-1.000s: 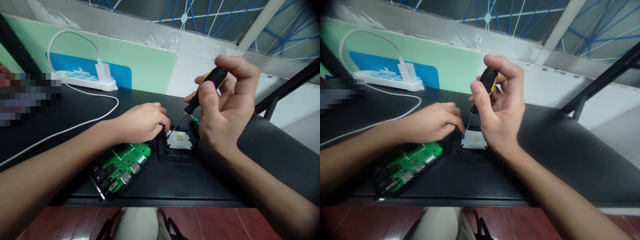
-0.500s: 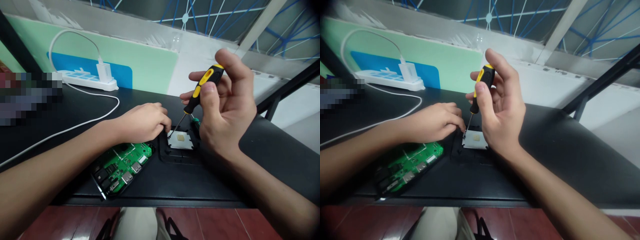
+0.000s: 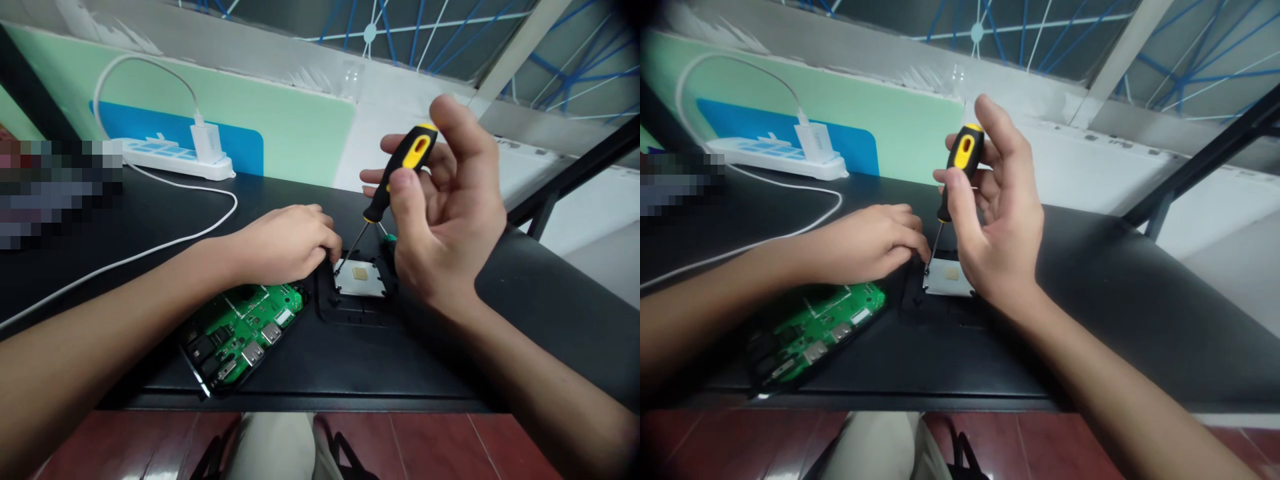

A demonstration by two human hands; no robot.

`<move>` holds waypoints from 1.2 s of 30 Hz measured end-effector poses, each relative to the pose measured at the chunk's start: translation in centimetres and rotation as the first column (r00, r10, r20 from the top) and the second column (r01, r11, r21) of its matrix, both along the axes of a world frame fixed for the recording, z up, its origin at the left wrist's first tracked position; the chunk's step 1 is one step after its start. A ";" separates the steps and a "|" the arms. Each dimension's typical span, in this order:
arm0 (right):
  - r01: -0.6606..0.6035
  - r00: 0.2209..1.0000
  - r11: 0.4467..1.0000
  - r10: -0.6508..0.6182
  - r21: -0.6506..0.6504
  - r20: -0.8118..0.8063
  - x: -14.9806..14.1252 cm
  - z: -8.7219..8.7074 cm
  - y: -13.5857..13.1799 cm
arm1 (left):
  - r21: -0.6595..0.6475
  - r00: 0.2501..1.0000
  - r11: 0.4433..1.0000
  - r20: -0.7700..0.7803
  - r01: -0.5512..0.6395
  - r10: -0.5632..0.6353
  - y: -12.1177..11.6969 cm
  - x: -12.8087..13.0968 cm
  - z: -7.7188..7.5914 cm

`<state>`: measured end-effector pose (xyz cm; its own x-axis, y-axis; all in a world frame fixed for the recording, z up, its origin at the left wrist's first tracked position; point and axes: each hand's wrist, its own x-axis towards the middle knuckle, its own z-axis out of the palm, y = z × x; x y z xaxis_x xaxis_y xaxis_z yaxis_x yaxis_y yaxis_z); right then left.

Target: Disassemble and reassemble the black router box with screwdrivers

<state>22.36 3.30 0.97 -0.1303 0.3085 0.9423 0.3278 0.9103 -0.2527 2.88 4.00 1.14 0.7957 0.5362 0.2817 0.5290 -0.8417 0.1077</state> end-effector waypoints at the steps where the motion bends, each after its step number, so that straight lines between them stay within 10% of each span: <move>1: 0.024 1.000 0.999 -0.023 0.025 -0.009 0.0 0.1 0.1 | -0.002 1.000 1.000 -0.003 -0.001 0.001 0.0 0.0 0.0; 20: 0.133 0.991 0.991 -0.133 -0.017 -0.009 -0.1 0.7 -1.5 | -0.012 1.000 1.000 -0.012 -0.006 0.006 -0.1 -0.1 0.1; 27: -0.056 0.997 0.996 0.060 -0.067 0.051 -0.1 0.2 -1.5 | 0.011 1.000 1.000 0.014 0.023 -0.023 0.0 -0.1 -0.1; 36: 0.089 0.995 0.996 -0.088 -0.011 0.053 0.1 0.8 -1.8 | -0.004 0.997 0.998 0.045 0.070 -0.070 -0.3 0.0 0.2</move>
<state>22.43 1.45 1.76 -0.1507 0.3335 0.9306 0.4197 0.8739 -0.2452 2.90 3.73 1.31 0.8179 0.4817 0.3147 0.4637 -0.8756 0.1350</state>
